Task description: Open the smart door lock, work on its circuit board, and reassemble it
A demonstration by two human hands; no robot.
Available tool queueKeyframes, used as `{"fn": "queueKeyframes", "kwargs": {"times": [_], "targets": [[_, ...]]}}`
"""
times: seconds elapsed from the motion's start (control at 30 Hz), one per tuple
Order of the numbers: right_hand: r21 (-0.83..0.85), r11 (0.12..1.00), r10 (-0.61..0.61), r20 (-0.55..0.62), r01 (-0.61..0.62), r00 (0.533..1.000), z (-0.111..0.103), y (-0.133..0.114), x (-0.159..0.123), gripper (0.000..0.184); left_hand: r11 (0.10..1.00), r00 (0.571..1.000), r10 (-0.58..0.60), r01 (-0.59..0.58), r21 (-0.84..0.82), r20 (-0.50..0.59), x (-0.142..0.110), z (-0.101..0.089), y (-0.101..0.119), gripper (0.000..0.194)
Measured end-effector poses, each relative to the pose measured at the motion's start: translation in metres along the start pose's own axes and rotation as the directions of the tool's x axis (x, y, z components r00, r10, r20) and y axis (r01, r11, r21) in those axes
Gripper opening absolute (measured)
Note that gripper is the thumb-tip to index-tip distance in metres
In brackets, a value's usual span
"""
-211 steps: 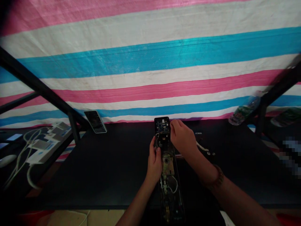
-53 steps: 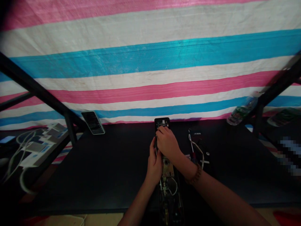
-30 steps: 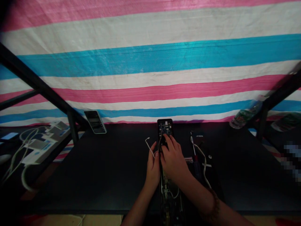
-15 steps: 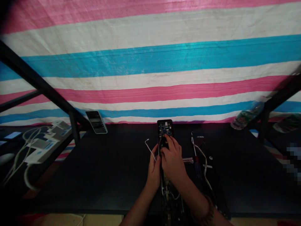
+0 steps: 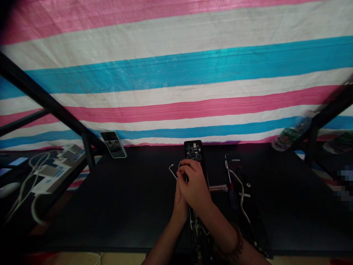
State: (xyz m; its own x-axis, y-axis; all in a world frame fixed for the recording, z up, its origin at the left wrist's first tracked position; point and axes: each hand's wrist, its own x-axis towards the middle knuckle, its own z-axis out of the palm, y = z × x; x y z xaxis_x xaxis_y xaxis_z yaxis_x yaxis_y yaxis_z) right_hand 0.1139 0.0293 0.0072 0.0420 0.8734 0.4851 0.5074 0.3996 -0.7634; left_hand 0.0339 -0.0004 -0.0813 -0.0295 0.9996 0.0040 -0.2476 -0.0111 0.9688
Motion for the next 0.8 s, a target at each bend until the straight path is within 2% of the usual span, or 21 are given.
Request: {"fn": "queueKeyframes", "kwargs": {"times": [0.17,0.37,0.43,0.53,0.7,0.8], "targets": [[0.158,0.983,0.093,-0.014,-0.089,0.996,0.001,-0.001,0.018,0.010,0.997,1.000,0.000,0.001,-0.072,0.016,0.001,0.004,0.009,0.062],[0.436,0.871,0.194,0.119,-0.227,0.974,-0.007,0.013,0.060,0.017,0.986,0.996,-0.082,0.086,-0.143,0.029,0.001,0.006,0.012,0.066],[0.420,0.870,0.202,0.178,-0.260,0.963,-0.009,0.018,0.076,0.017,0.987,0.997,-0.070,0.074,-0.143,0.033,0.001,0.006,0.012,0.066],[0.311,0.913,0.193,0.243,-0.265,0.951,-0.010,0.024,0.095,0.012,0.991,0.997,-0.066,0.069,-0.116,0.028,0.002,0.004,0.012,0.068],[0.146,0.977,0.091,0.367,-0.154,0.926,-0.003,0.020,0.105,0.008,0.994,0.997,-0.079,0.078,-0.077,-0.013,0.007,0.004,0.013,0.066],[0.046,0.997,0.024,0.499,-0.054,0.867,0.005,0.013,0.099,0.002,0.996,0.994,-0.083,0.081,-0.041,-0.064,0.008,0.003,0.012,0.064]]}}
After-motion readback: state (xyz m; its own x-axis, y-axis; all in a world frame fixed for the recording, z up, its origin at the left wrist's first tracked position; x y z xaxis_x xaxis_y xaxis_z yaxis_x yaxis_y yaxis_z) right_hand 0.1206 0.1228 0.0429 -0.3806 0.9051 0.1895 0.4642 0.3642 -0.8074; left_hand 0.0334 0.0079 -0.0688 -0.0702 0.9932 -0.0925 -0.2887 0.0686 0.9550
